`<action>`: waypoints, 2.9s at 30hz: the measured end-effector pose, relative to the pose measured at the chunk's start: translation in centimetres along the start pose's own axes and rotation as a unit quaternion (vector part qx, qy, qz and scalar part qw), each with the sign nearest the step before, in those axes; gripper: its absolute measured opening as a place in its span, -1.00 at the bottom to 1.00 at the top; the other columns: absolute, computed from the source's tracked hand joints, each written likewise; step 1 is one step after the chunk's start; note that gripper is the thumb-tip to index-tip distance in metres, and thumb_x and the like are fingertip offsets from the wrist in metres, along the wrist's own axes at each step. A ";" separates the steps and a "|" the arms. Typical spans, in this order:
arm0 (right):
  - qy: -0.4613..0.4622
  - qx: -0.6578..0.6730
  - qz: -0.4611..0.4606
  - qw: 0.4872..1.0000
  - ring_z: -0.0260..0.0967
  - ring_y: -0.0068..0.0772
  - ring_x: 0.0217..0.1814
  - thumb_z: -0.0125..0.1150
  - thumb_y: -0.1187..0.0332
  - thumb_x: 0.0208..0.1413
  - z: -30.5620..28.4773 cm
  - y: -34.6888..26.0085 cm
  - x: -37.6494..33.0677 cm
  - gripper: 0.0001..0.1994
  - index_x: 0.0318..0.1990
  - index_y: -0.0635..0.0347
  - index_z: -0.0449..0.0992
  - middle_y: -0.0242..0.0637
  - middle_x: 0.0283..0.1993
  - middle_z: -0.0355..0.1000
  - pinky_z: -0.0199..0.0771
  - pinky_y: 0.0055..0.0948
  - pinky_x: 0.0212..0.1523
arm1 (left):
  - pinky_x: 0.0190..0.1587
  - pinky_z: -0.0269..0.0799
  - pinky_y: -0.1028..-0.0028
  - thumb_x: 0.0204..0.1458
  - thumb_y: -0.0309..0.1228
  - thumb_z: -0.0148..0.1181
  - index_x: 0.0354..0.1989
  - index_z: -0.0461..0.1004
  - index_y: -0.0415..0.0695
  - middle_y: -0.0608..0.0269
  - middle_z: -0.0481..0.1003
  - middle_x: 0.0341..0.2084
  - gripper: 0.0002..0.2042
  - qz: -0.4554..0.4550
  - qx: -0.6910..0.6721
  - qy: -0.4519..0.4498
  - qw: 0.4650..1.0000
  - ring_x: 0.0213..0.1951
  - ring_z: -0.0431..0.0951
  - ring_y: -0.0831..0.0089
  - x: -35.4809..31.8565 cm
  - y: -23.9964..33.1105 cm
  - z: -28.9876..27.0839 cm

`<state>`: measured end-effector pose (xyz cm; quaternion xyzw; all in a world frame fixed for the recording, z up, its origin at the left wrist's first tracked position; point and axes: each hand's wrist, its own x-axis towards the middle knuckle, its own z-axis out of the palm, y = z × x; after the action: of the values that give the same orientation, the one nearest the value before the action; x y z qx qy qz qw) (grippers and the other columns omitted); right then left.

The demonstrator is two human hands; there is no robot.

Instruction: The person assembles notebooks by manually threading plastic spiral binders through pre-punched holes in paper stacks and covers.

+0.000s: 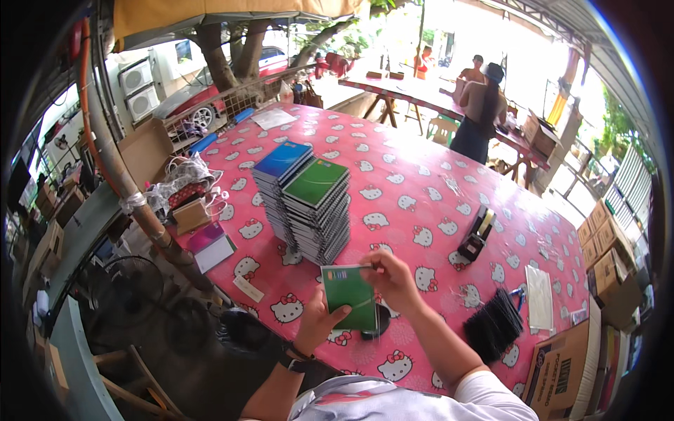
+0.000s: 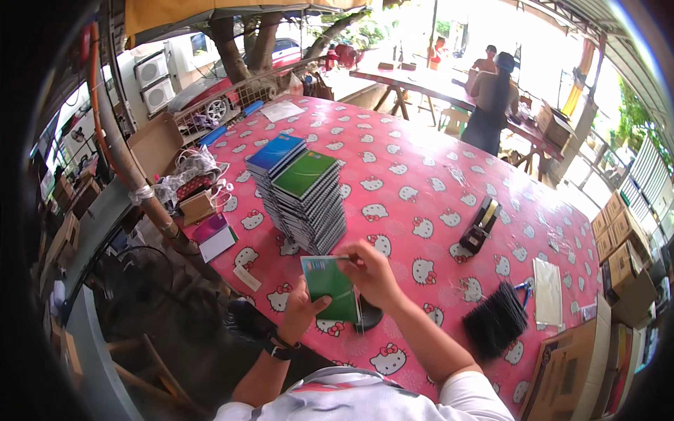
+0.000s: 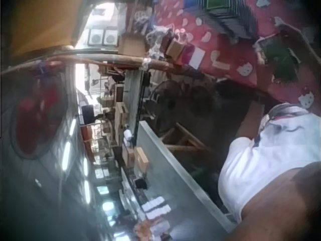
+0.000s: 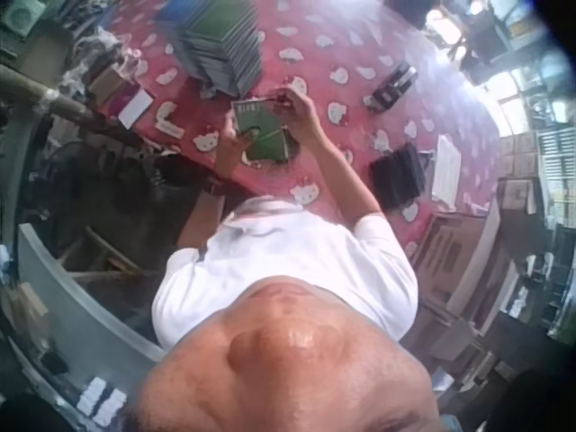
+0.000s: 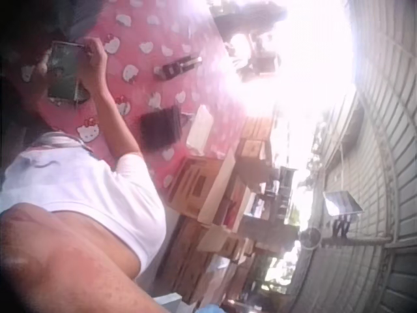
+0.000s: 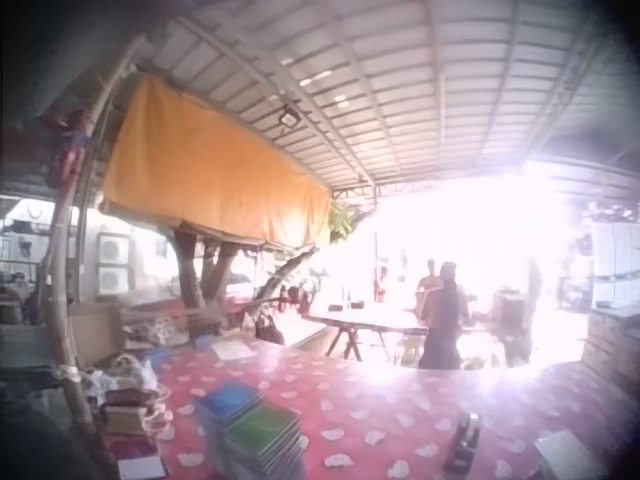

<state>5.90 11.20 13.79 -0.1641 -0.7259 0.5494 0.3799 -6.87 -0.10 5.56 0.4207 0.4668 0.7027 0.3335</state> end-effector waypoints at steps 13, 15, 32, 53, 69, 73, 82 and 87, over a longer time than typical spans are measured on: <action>0.160 -0.221 -0.280 0.920 0.26 -0.14 0.04 0.26 0.44 -0.06 -3.8 -3.5 20.2 -0.64 -0.06 0.19 0.37 -0.17 -0.07 0.35 0.29 -0.26 0.00 | -0.14 0.32 0.39 -0.09 -0.40 0.26 0.19 0.11 -0.16 0.19 0.40 -0.27 -0.36 0.330 0.226 0.262 0.878 -0.15 0.38 0.42 19.6 8.5 -4.4; 0.114 -0.238 -0.228 0.937 0.29 -0.16 0.03 0.26 0.38 -0.04 -5.1 1.0 20.8 -0.67 -0.08 0.19 0.40 -0.18 -0.06 0.38 0.26 -0.22 0.04 | -0.11 0.32 0.35 -0.07 -0.38 0.23 0.10 0.21 -0.18 0.09 0.36 -0.21 -0.47 0.228 0.411 0.204 0.859 -0.15 0.38 0.27 19.0 7.2 -4.3; 0.214 -0.195 -0.113 0.950 0.25 -0.10 0.07 0.20 0.16 0.03 -0.4 8.1 21.9 -0.60 -0.06 0.24 0.41 -0.08 -0.01 0.39 0.23 -0.22 0.06 | 0.21 -0.21 0.11 0.24 -0.15 -0.33 0.08 0.33 -0.09 0.10 0.18 0.19 -0.59 0.319 0.563 0.174 0.742 0.25 0.00 0.08 17.9 3.1 -5.6; 0.236 -0.102 -0.039 0.966 0.25 -0.39 -0.05 0.07 0.26 0.14 -0.6 12.4 15.1 -0.70 -0.05 0.23 0.35 -0.19 -0.08 0.32 0.25 -0.39 -0.06 | 0.21 -0.10 0.06 0.12 -0.14 -0.06 0.11 0.25 -0.16 -0.05 0.13 0.15 -0.54 0.244 0.450 0.287 0.810 0.21 0.06 0.00 13.9 -2.6 -11.0; -0.043 -0.394 0.089 0.914 0.30 -0.17 -0.19 0.16 0.50 -0.18 1.8 17.7 -0.9 -0.86 -0.37 0.15 0.46 -0.27 -0.33 0.36 0.39 -0.28 -0.22 | 0.08 0.13 -0.02 0.01 -0.24 0.09 0.06 0.28 0.05 0.32 0.28 0.09 -0.60 -0.123 0.717 0.272 0.630 0.17 0.19 0.29 14.6 -10.5 -34.2; -0.036 -0.421 0.054 0.905 0.31 -0.18 -0.23 0.14 0.49 -0.16 2.5 17.8 -1.2 -0.88 -0.39 0.12 0.46 -0.27 -0.34 0.35 0.40 -0.28 -0.27 | 0.11 0.10 -0.05 0.02 -0.15 0.07 0.15 0.23 0.06 0.29 0.22 0.17 -0.52 -0.177 0.742 0.248 0.597 0.22 0.13 0.26 15.2 -9.6 -35.3; -0.019 -0.450 0.075 0.889 0.33 -0.20 -0.22 0.17 0.42 -0.15 2.7 17.7 -1.7 -0.92 -0.43 0.12 0.44 -0.29 -0.36 0.33 0.43 -0.27 -0.31 | 0.13 0.07 -0.08 0.06 0.03 -0.06 0.23 0.15 0.05 0.20 0.15 0.21 -0.43 -0.242 0.763 0.226 0.556 0.21 0.13 0.17 13.5 -9.0 -30.6; -0.006 -0.465 0.059 0.883 0.34 -0.20 -0.21 0.15 0.38 -0.13 2.6 18.1 -2.1 -0.90 -0.43 0.14 0.40 -0.27 -0.35 0.33 0.44 -0.27 -0.28 | 0.11 0.10 -0.09 0.09 0.05 -0.11 0.25 0.11 0.07 0.18 0.07 0.23 -0.42 -0.242 0.734 0.215 0.597 0.19 0.13 0.08 14.2 -8.6 -30.5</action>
<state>2.15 14.29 -4.01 -0.3614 -0.8892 0.1711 0.2226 -39.77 3.63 -4.90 0.2325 0.9679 0.0862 -0.0404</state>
